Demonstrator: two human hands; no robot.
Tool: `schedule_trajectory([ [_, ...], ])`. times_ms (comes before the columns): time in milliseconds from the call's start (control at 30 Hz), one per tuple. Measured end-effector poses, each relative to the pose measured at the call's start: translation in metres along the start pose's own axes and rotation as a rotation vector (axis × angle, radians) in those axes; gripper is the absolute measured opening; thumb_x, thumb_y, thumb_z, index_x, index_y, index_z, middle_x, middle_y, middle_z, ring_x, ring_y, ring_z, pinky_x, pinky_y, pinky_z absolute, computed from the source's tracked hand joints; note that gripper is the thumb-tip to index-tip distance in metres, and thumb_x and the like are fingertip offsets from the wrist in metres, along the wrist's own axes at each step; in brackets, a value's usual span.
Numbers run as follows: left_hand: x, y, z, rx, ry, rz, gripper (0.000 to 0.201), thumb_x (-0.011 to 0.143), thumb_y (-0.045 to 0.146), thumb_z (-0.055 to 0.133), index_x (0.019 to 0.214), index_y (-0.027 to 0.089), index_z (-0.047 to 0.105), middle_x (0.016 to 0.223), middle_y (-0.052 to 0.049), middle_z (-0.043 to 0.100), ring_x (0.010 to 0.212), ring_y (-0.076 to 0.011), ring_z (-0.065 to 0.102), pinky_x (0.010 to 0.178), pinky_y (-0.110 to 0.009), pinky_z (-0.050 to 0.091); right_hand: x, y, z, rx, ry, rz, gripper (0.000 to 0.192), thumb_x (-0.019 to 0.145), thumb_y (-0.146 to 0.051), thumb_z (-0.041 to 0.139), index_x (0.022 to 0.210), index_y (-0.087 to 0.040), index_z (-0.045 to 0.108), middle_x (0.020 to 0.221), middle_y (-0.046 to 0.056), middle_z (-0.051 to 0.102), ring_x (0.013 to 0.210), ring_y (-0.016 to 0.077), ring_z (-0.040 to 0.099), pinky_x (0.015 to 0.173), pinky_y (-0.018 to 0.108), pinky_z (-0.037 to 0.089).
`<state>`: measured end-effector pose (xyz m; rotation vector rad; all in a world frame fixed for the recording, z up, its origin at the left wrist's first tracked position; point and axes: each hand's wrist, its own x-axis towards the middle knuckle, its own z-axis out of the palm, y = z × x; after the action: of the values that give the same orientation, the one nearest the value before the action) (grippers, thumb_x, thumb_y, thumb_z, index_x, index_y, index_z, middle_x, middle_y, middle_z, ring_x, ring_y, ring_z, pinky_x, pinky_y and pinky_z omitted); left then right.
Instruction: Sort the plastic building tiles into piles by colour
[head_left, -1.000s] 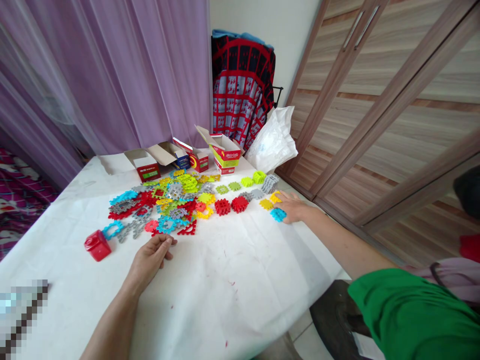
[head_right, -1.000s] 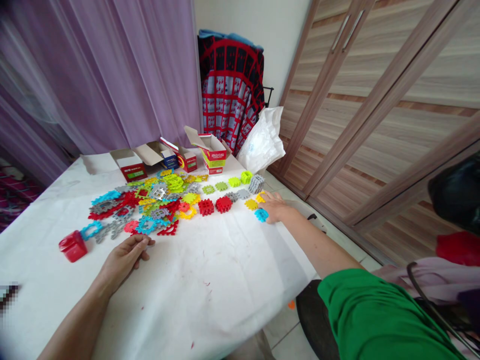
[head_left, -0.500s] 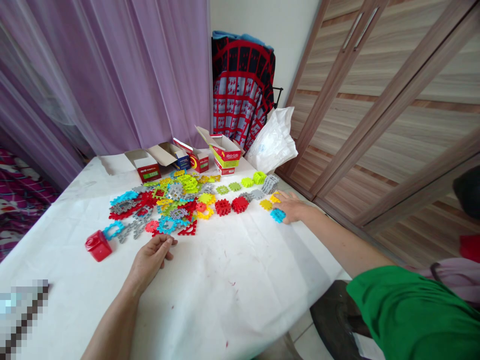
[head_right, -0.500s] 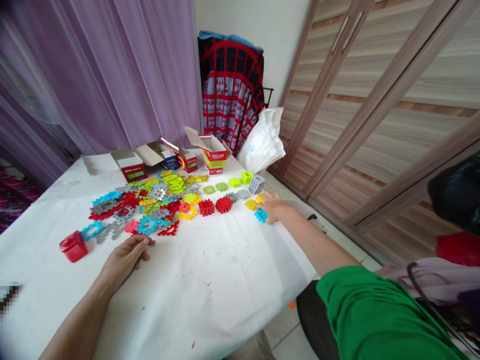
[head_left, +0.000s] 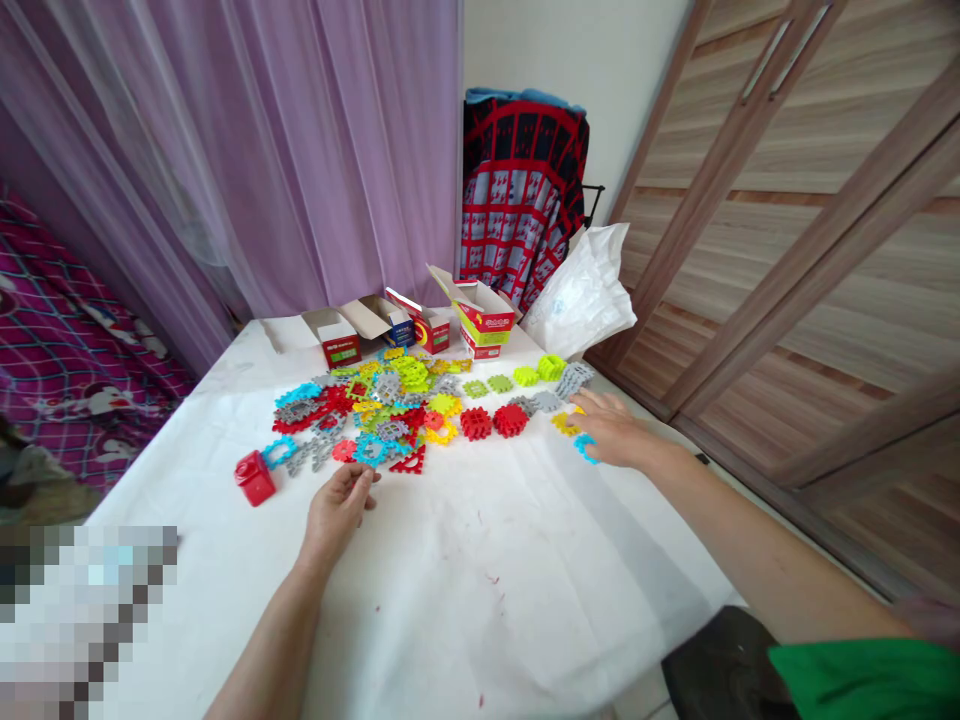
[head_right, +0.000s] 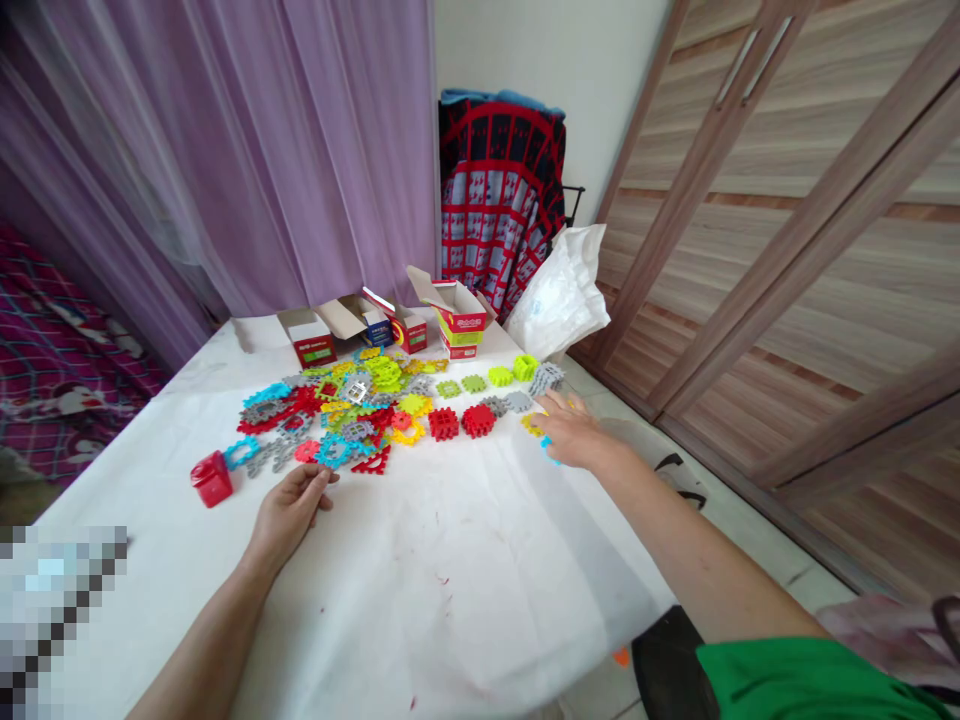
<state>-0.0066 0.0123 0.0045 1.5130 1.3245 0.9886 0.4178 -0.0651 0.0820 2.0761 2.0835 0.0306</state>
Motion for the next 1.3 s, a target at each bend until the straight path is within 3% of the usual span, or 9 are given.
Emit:
schedule_trajectory([
  [133,0.005,-0.012,0.001,0.167,0.171,0.121,0.037,0.081,0.056,0.045,0.085,0.021,0.058,0.075,-0.002,0.067,0.054,-0.0134,0.061,0.053,-0.025,0.050,0.006,-0.064,-0.015,0.176,0.126,-0.200,0.034,0.078,-0.016,0.052,0.108,-0.023,0.068,0.143,0.009,0.048,0.128,0.0271,0.045,0.105,0.043,0.034],
  [233,0.006,-0.016,0.000,0.263,0.298,0.158,0.031,0.082,0.049,0.046,0.090,0.022,0.060,0.074,-0.001,0.066,0.066,-0.0175,0.065,0.066,-0.030,0.053,0.021,-0.121,-0.011,0.390,0.239,-0.365,0.027,0.081,-0.016,0.050,0.098,-0.024,0.070,0.127,0.005,0.061,0.114,0.0204,0.057,0.096,0.033,0.043],
  [367,0.002,-0.013,0.001,0.409,0.387,0.257,0.023,0.079,0.039,0.055,0.092,0.024,0.067,0.098,-0.007,0.068,0.093,-0.0242,0.064,0.084,-0.036,0.050,0.047,-0.189,0.005,0.657,0.347,-0.361,0.022,0.079,-0.014,0.053,0.089,-0.025,0.070,0.095,0.002,0.071,0.086,0.0163,0.065,0.077,0.026,0.047],
  [500,-0.003,-0.011,0.006,0.767,0.342,0.389,0.035,0.081,0.033,0.058,0.115,0.026,0.065,0.131,-0.012,0.059,0.122,-0.0324,0.051,0.098,-0.047,0.041,0.062,-0.227,0.026,0.886,0.440,-0.306,0.020,0.081,-0.018,0.052,0.084,-0.025,0.070,0.087,0.000,0.073,0.077,0.0148,0.064,0.075,0.024,0.047],
  [600,-0.003,-0.014,0.010,0.915,0.295,0.401,0.038,0.083,0.032,0.059,0.121,0.026,0.062,0.139,-0.011,0.055,0.133,-0.0345,0.041,0.102,-0.053,0.036,0.065,-0.234,0.045,1.025,0.479,-0.268,0.021,0.081,-0.019,0.049,0.084,-0.024,0.069,0.085,0.002,0.073,0.076,0.0159,0.065,0.073,0.025,0.048],
  [700,-0.002,-0.018,0.010,0.923,0.298,0.407,0.028,0.085,0.032,0.058,0.112,0.026,0.065,0.131,-0.009,0.061,0.129,-0.0310,0.045,0.102,-0.051,0.036,0.065,-0.232,0.057,1.116,0.478,-0.252,0.020,0.081,-0.025,0.048,0.082,-0.024,0.068,0.080,0.002,0.072,0.072,0.0172,0.066,0.072,0.026,0.050],
  [1000,-0.005,-0.018,0.008,0.780,0.295,0.448,0.025,0.091,0.036,0.048,0.104,0.024,0.064,0.116,-0.010,0.069,0.114,-0.0264,0.059,0.096,-0.044,0.043,0.066,-0.231,0.057,1.178,0.420,-0.280,0.021,0.079,-0.031,0.048,0.080,-0.026,0.068,0.076,0.003,0.072,0.069,0.0202,0.066,0.069,0.031,0.052],
  [1167,-0.006,-0.015,0.006,0.647,0.345,0.335,0.030,0.094,0.040,0.039,0.099,0.024,0.064,0.096,-0.008,0.074,0.093,-0.0242,0.067,0.085,-0.038,0.048,0.069,-0.230,0.061,1.297,0.392,-0.237,0.020,0.078,-0.037,0.052,0.080,-0.027,0.069,0.076,0.003,0.071,0.068,0.0221,0.065,0.069,0.033,0.052],
  [1300,-0.006,-0.014,0.002,0.515,0.358,0.165,0.034,0.094,0.044,0.036,0.087,0.025,0.062,0.079,-0.004,0.073,0.077,-0.0210,0.068,0.069,-0.031,0.050,0.074,-0.230,0.066,1.493,0.338,-0.143,0.019,0.076,-0.043,0.059,0.080,-0.027,0.069,0.067,0.001,0.068,0.061,0.0210,0.062,0.062,0.033,0.051],
])
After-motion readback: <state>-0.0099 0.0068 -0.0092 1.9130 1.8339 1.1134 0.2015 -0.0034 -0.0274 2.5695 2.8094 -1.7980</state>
